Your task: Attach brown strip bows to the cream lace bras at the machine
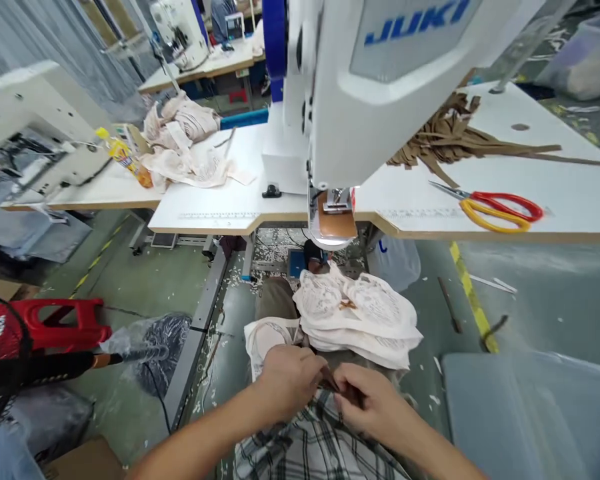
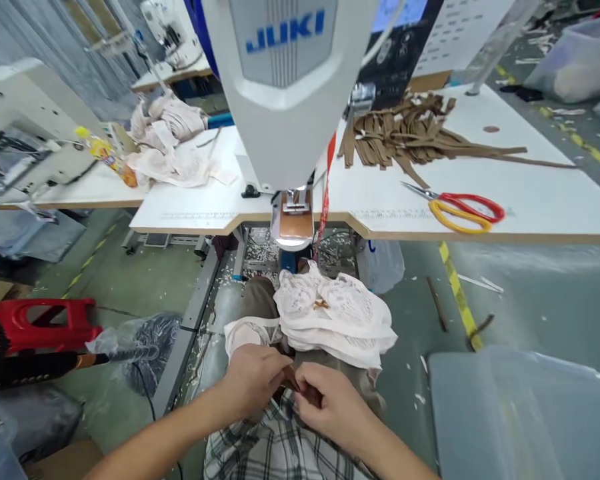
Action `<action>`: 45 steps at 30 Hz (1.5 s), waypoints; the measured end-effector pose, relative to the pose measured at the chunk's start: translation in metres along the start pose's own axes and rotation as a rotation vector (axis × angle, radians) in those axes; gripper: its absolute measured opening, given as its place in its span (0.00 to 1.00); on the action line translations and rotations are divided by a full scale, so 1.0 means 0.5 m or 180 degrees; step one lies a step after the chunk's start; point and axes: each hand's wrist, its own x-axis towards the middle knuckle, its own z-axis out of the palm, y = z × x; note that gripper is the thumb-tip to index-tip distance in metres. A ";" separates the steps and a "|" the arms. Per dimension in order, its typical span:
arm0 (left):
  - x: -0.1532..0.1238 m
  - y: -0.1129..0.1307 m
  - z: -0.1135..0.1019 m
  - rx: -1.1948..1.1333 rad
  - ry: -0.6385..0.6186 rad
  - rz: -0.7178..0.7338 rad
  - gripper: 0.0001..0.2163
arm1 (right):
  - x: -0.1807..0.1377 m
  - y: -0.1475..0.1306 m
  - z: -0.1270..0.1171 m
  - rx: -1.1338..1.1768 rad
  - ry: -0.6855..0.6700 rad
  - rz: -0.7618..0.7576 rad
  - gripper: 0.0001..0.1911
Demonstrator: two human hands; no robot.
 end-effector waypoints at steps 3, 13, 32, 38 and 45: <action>0.014 -0.004 0.006 -0.1045 0.0306 -0.1029 0.16 | 0.001 -0.006 -0.004 0.0100 0.0065 0.0206 0.10; 0.006 0.012 0.027 0.0818 -0.0124 0.0686 0.09 | 0.027 -0.029 -0.020 0.0078 -0.0043 0.0369 0.13; -0.009 -0.032 -0.012 0.0179 0.0104 -0.0445 0.03 | 0.009 -0.028 -0.029 0.0669 -0.0172 0.0552 0.12; -0.025 -0.110 -0.087 0.0306 0.0961 -0.1557 0.14 | -0.023 0.009 -0.047 0.2120 -0.0465 0.1334 0.17; -0.020 0.077 0.015 -0.0485 0.0876 0.0886 0.21 | 0.014 -0.021 -0.015 0.2985 -0.0319 0.1086 0.15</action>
